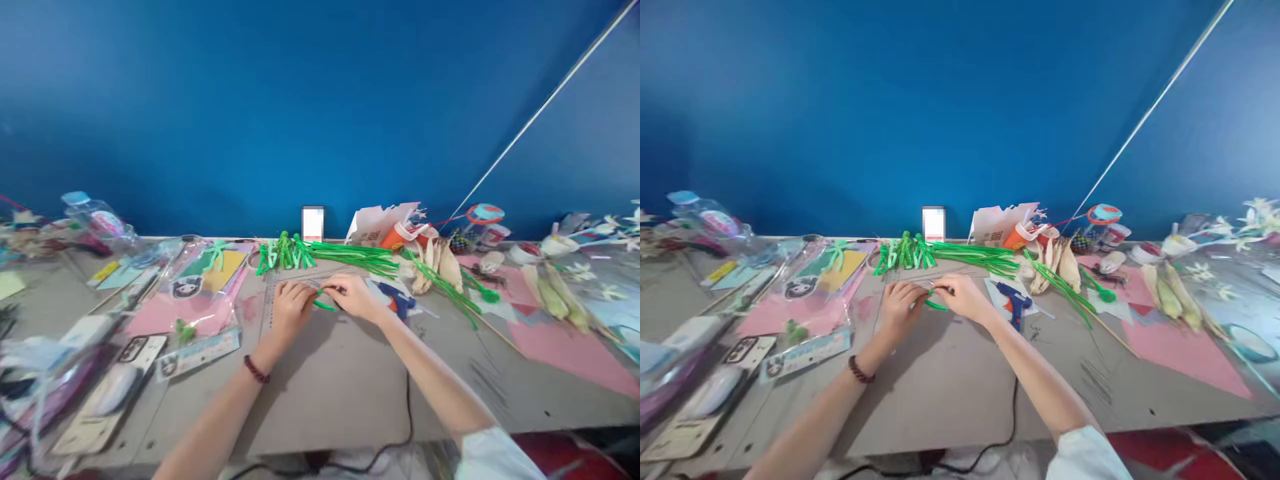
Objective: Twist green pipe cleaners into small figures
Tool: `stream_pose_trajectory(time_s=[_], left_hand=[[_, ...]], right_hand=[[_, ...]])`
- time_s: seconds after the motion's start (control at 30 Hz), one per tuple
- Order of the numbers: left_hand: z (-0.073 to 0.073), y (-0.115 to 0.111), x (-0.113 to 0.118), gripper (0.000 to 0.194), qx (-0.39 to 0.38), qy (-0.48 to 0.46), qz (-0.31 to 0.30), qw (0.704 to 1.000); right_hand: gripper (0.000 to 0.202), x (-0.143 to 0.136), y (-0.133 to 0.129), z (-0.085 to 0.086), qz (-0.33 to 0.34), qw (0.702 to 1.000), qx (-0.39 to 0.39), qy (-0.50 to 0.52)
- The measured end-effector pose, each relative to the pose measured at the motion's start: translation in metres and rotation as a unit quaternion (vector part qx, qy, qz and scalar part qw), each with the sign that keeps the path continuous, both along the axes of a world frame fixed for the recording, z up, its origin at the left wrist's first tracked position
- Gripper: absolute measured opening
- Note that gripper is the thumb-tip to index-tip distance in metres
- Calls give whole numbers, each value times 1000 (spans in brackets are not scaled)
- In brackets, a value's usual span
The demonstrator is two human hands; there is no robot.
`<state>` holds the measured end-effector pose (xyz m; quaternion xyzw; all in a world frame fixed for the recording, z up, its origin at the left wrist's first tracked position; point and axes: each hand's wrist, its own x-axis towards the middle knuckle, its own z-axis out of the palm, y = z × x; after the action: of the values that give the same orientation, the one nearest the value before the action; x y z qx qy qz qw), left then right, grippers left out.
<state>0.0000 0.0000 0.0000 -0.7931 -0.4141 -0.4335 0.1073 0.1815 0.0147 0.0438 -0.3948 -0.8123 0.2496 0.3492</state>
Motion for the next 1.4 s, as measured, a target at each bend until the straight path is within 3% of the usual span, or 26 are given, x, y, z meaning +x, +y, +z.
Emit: stream_pose_trajectory(time_s=[0.2, 0.3, 0.63, 0.87, 1.27, 1.4], left_hand=[[2, -5, -1, 11, -11, 2, 5, 1000], [5, -3, -1, 11, -17, -11, -2, 1000], [1, -4, 2, 14, -103, -25, -43, 993], [4, -2, 0, 16, -181, -102, -81, 975], [7, -3, 0, 16, -157, -50, -58, 985], [12, -6, -1, 20, -131, -117, -24, 984]], right_hand=[[24, 4, 7, -10, 6, 976, -212, 54], [28, 4, 8, -10, -7, 960, -262, 98], [24, 5, 5, -3, 19, 978, -194, 69], [18, 1, -3, 5, 5, 991, -131, 28], [19, 3, 0, -1, -31, 995, -94, -2], [18, 8, 9, -3, -71, 989, -123, 46]])
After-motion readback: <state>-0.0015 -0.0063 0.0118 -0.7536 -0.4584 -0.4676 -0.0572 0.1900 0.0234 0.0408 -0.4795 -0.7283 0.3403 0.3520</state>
